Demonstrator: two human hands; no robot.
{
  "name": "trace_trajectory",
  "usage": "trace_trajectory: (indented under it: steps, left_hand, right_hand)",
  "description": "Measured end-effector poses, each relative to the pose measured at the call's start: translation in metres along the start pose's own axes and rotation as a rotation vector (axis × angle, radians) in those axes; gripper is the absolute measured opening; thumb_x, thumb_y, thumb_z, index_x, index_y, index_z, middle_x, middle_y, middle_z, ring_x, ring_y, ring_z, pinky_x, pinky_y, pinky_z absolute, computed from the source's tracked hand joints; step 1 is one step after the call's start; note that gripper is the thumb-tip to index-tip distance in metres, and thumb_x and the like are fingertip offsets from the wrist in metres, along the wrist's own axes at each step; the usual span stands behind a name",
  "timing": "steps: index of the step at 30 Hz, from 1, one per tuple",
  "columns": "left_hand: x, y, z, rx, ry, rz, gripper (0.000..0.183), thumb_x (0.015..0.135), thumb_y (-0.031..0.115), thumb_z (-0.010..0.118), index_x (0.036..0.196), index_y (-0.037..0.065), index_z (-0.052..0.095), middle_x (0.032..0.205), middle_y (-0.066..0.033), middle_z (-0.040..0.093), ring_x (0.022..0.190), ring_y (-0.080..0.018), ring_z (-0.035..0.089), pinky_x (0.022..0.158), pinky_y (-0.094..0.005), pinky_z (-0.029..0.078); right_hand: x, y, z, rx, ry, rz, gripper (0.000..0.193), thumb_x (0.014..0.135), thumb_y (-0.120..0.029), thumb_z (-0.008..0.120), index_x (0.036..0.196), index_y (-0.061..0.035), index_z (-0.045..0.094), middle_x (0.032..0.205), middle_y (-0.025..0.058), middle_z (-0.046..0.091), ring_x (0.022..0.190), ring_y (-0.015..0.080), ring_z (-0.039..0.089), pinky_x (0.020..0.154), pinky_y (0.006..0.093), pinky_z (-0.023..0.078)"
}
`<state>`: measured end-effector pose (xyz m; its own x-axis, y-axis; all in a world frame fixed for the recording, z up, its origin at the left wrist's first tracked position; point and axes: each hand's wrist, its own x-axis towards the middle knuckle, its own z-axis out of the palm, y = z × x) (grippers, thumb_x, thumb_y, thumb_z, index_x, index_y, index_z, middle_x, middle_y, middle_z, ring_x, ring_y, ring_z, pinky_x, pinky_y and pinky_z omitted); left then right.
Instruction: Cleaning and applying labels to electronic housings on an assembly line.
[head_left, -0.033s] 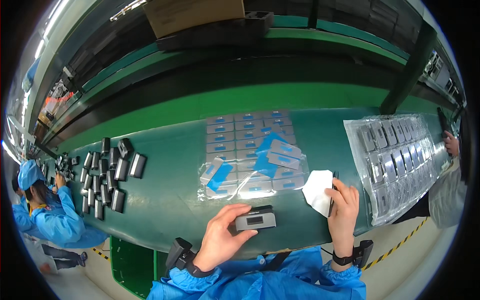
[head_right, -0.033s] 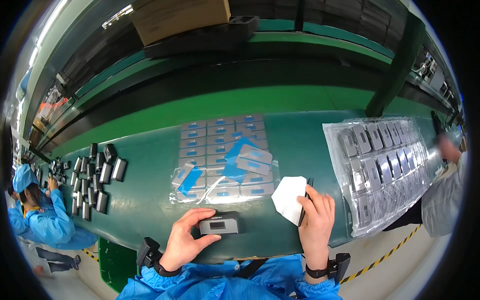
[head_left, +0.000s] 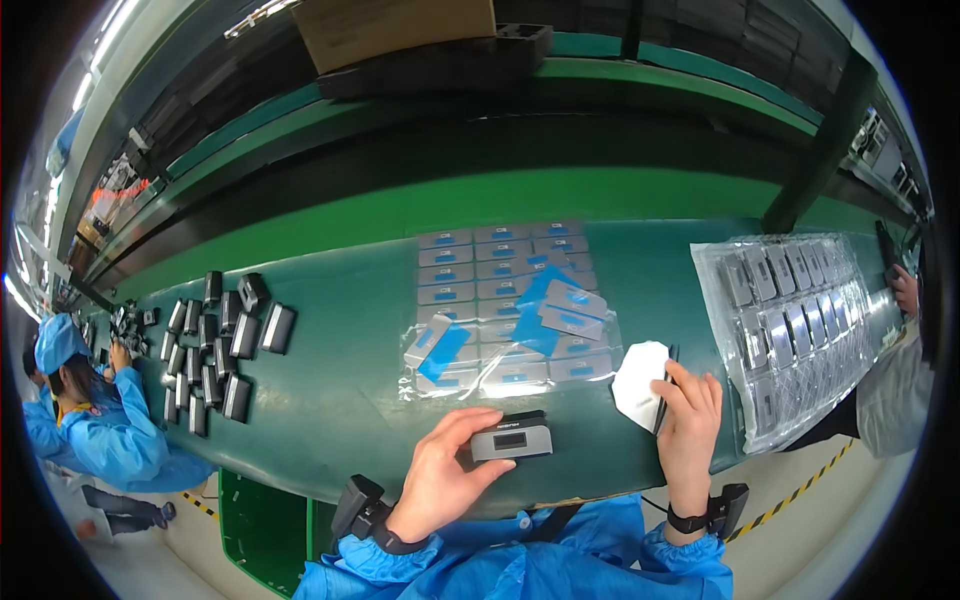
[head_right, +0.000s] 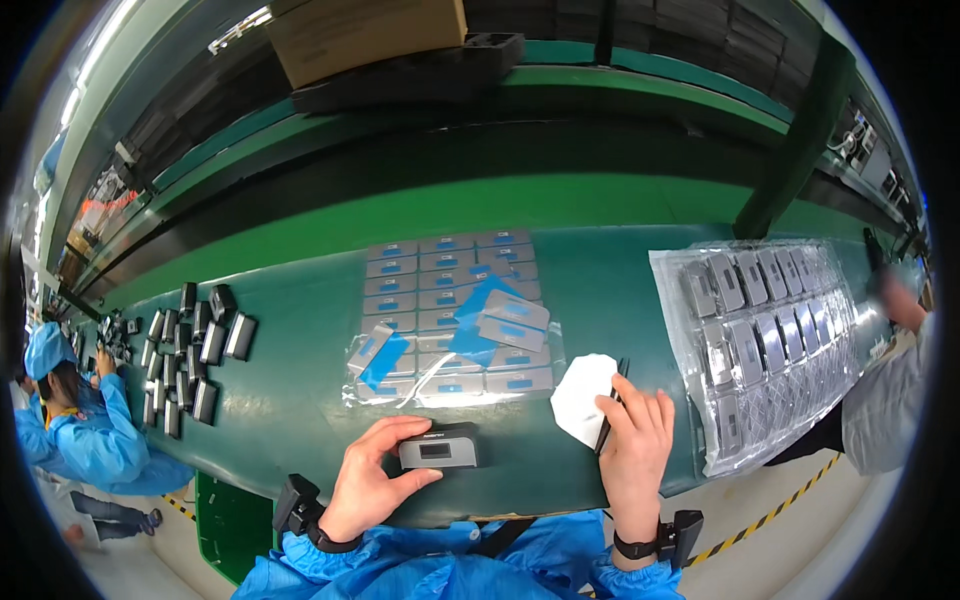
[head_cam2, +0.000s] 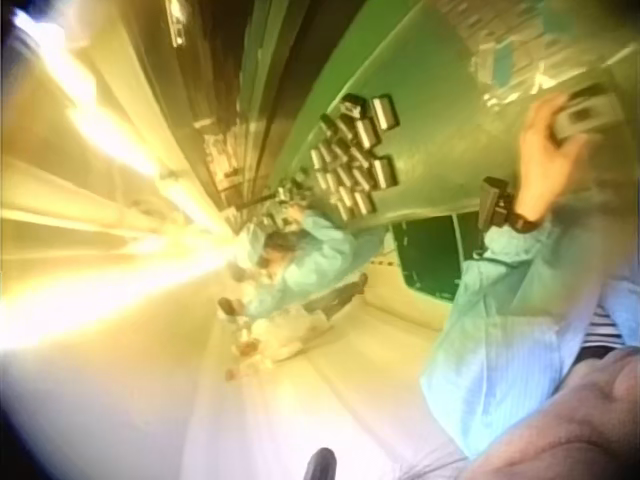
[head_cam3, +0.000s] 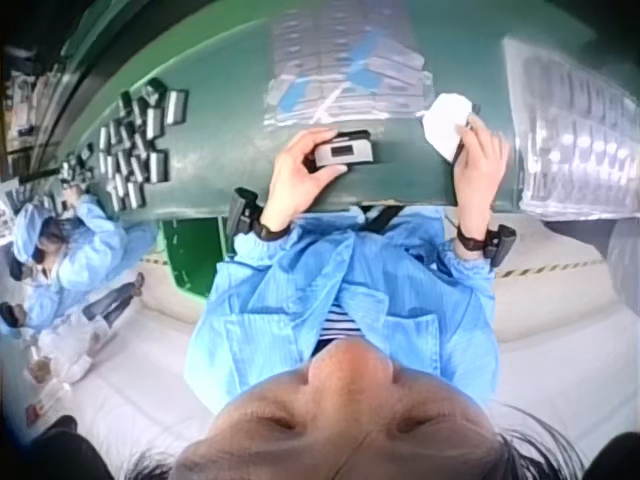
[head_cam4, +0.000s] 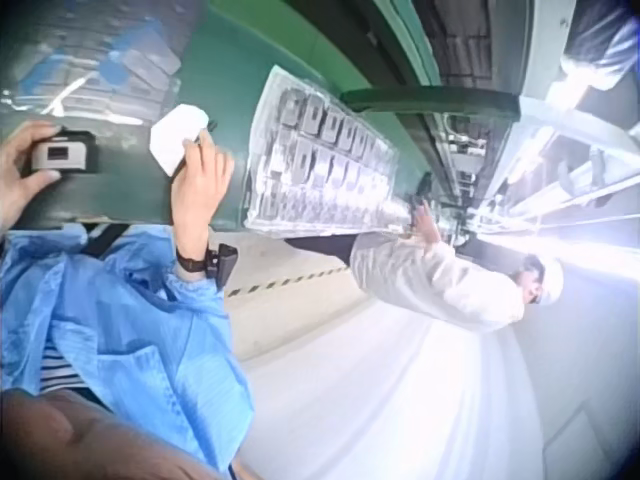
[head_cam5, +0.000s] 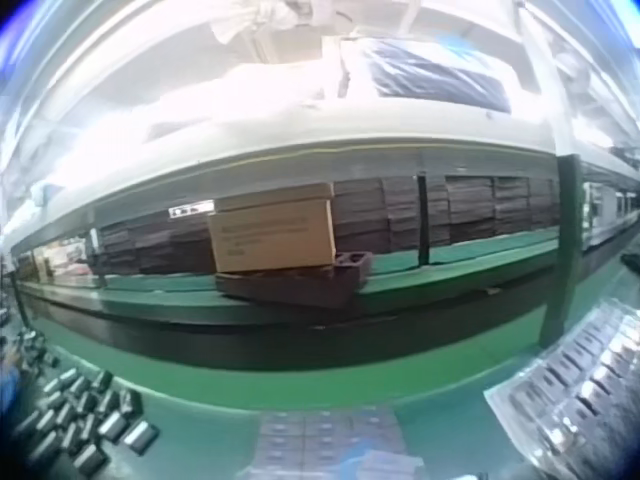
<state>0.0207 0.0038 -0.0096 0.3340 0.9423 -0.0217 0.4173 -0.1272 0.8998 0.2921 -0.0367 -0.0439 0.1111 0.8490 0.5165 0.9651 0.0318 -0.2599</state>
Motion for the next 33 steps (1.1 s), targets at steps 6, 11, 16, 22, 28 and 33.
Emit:
trace_trajectory:
  steps: [6, 11, 16, 22, 28, 33]
  left_hand:
    - [-0.011, -0.014, -0.020, -0.023, 0.044, 0.044, 0.050, 0.064, 0.003, 0.078, 0.111, 0.002, 0.062, 0.115, -0.0110, 0.060, 0.101, -0.0239, 0.061, 0.081, -0.0307, 0.049]
    - [-0.024, -0.027, -0.045, 0.206, 0.186, 0.097, 0.049, 0.061, 0.002, 0.078, 0.107, 0.002, 0.062, 0.112, -0.0119, 0.060, 0.103, -0.0299, 0.056, 0.088, -0.0352, 0.046]
    - [-0.033, -0.044, -0.063, 0.261, 0.267, 0.043, 0.049, 0.060, 0.000, 0.076, 0.106, 0.002, 0.062, 0.112, -0.0114, 0.057, 0.102, -0.0299, 0.052, 0.087, -0.0368, 0.045]
    - [-0.033, -0.046, -0.062, 0.257, 0.261, 0.083, 0.053, 0.061, 0.000, 0.075, 0.110, 0.003, 0.058, 0.113, -0.0120, 0.052, 0.104, -0.0318, 0.050, 0.088, -0.0372, 0.044]
    - [-0.036, -0.040, -0.065, 0.189, 0.252, 0.055, 0.060, 0.064, 0.006, 0.077, 0.119, 0.004, 0.053, 0.115, -0.0161, 0.049, 0.106, -0.0310, 0.047, 0.092, -0.0385, 0.041]
    - [-0.062, -0.033, -0.083, -0.032, 0.344, 0.123, 0.060, 0.064, 0.010, 0.080, 0.117, 0.003, 0.055, 0.110, -0.0127, 0.053, 0.101, -0.0273, 0.053, 0.086, -0.0348, 0.044]
  right_hand:
    - [0.014, -0.023, -0.023, -0.130, -0.011, 0.033, 0.034, 0.073, 0.010, 0.054, 0.102, -0.0052, 0.062, 0.110, 0.0121, 0.060, 0.098, 0.0275, 0.056, 0.093, 0.0442, 0.038]
    - [0.050, -0.099, -0.010, 0.246, -0.052, -0.258, 0.030, 0.068, 0.002, 0.068, 0.097, -0.0055, 0.062, 0.093, 0.0075, 0.059, 0.089, 0.0271, 0.055, 0.079, 0.0385, 0.042]
    - [0.110, -0.156, 0.053, 0.307, -0.170, -0.437, 0.029, 0.071, 0.002, 0.063, 0.099, -0.0037, 0.062, 0.102, 0.0100, 0.058, 0.098, 0.0272, 0.054, 0.086, 0.0385, 0.042]
    - [0.146, -0.160, 0.093, 0.298, -0.491, -0.730, 0.029, 0.070, 0.001, 0.064, 0.098, -0.0055, 0.062, 0.103, 0.0076, 0.058, 0.108, 0.0243, 0.051, 0.094, 0.0397, 0.038]
    - [0.157, -0.165, 0.082, 0.320, -0.688, -0.662, 0.014, 0.072, -0.002, 0.066, 0.083, -0.0047, 0.058, 0.085, 0.0088, 0.060, 0.093, 0.0281, 0.055, 0.083, 0.0392, 0.043]
    - [0.123, -0.173, 0.012, 0.596, -0.662, -0.575, 0.013, 0.075, -0.006, 0.065, 0.085, -0.0057, 0.059, 0.081, 0.0096, 0.060, 0.077, 0.0311, 0.058, 0.071, 0.0400, 0.047]
